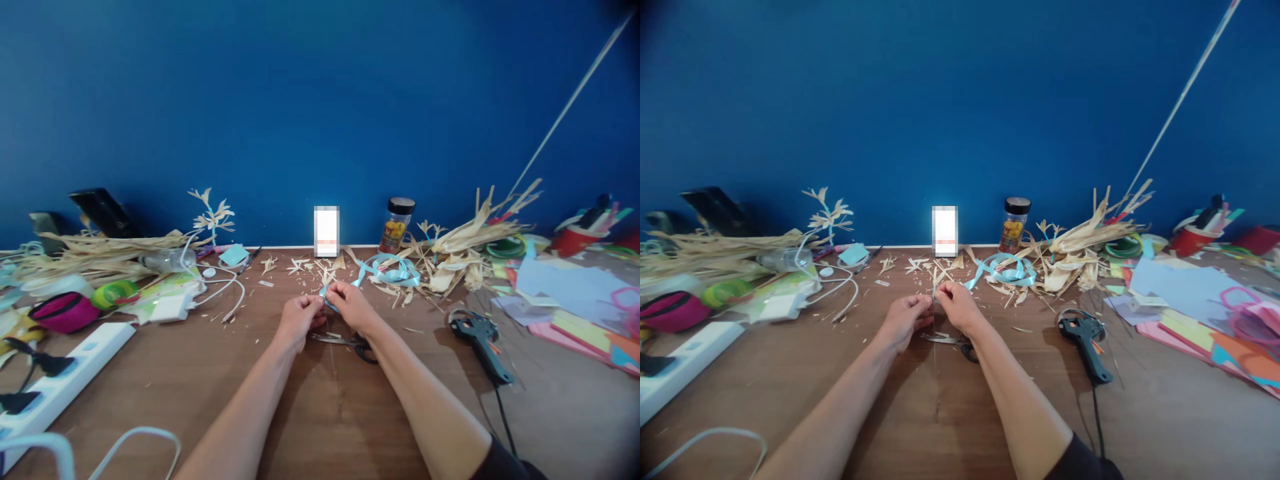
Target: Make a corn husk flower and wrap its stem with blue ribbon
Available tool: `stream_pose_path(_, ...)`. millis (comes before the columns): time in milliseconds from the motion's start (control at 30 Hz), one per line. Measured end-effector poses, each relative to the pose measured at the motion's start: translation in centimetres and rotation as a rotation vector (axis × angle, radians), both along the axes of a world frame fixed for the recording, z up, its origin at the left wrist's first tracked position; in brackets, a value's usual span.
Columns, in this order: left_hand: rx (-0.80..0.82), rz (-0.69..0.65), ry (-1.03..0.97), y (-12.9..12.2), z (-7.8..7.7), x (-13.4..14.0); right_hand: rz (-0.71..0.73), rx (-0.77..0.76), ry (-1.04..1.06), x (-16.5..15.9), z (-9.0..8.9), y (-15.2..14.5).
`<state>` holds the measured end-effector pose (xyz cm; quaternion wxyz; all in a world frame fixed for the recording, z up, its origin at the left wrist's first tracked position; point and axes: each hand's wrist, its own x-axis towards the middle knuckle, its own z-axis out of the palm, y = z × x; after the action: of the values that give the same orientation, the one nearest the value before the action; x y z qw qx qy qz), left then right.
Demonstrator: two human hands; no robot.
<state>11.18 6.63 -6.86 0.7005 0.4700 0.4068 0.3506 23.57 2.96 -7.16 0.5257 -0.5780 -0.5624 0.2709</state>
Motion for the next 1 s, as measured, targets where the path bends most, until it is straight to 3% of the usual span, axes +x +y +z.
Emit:
stream_pose_path(367, -0.027, -0.033, -0.06, 0.0, -0.3, 0.1, 0.001, 0.011, -0.019, -0.1, -0.1, 0.1)
stream_pose_path(800, 0.215, 0.094, 0.022, 0.0, -1.5, 0.6, -0.097, -0.088, -0.087, -0.5, -0.1, 0.0)
stream_pose_path(1000, 0.365, 0.122, 0.155, 0.1, -1.7, 0.4, -0.12, -0.084, -0.159, -0.6, -0.1, -0.1)
